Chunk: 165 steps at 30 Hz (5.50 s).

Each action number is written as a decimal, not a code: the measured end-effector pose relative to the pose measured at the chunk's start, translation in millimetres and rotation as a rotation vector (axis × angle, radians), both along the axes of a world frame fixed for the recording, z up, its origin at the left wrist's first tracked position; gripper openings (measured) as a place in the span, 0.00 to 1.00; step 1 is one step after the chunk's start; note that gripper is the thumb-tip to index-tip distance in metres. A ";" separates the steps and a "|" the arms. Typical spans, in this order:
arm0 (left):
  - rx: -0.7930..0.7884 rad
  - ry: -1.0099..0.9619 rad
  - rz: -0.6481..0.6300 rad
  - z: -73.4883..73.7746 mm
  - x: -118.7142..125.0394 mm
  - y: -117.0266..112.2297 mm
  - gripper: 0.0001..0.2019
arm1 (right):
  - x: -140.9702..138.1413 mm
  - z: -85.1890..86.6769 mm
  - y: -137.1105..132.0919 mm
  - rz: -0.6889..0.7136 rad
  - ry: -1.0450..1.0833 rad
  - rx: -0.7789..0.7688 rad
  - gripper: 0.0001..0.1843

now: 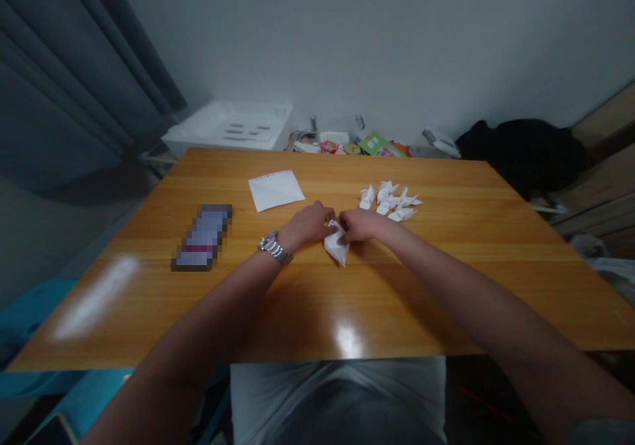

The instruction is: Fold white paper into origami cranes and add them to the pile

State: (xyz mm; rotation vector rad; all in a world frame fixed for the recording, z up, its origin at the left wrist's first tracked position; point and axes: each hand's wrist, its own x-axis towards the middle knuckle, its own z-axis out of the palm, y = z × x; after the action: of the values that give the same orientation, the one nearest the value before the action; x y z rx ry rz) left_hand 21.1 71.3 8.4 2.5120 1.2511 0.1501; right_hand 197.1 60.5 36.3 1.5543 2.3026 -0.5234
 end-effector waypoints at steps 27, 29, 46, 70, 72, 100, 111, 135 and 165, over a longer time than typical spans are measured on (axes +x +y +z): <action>0.012 -0.003 -0.038 1.5 -15.4 -39.1 0.09 | 13.9 -21.3 -48.3 -0.081 0.442 0.211 0.10; -0.032 -0.075 -0.055 -0.7 -15.7 -39.7 0.10 | 14.5 -23.4 -50.4 -0.103 0.499 0.236 0.08; -0.232 -0.523 -0.017 -11.8 -23.3 -46.7 0.08 | 28.2 -41.7 -61.0 -0.212 0.977 0.178 0.07; -0.325 -0.673 0.089 -10.1 -21.7 -61.6 0.12 | 26.4 -58.1 -66.3 -0.334 1.250 0.029 0.18; -0.312 -0.678 0.090 -9.4 -21.7 -62.4 0.12 | 26.9 -57.2 -67.4 -0.320 1.227 0.037 0.19; -0.288 -0.688 0.075 -13.4 -17.7 -66.5 0.15 | 26.5 -50.7 -79.9 -0.261 1.056 0.191 0.13; -0.359 -0.817 0.106 -17.7 -17.1 -65.4 0.13 | 24.4 -47.6 -82.9 -0.270 1.075 0.181 0.13; -0.331 -0.803 0.102 -11.3 -15.9 -66.7 0.14 | 34.1 -49.9 -78.2 -0.386 1.172 0.113 0.17; -0.282 -0.630 0.063 -16.1 -18.1 -63.7 0.11 | 26.4 -46.8 -84.3 -0.307 1.069 0.103 0.14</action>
State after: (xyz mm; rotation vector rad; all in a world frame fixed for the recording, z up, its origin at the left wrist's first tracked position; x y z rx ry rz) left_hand 3.0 7.6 -7.8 1.9552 0.9983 0.6701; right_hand 223.5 -23.8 -10.5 1.9878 2.7894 -1.6700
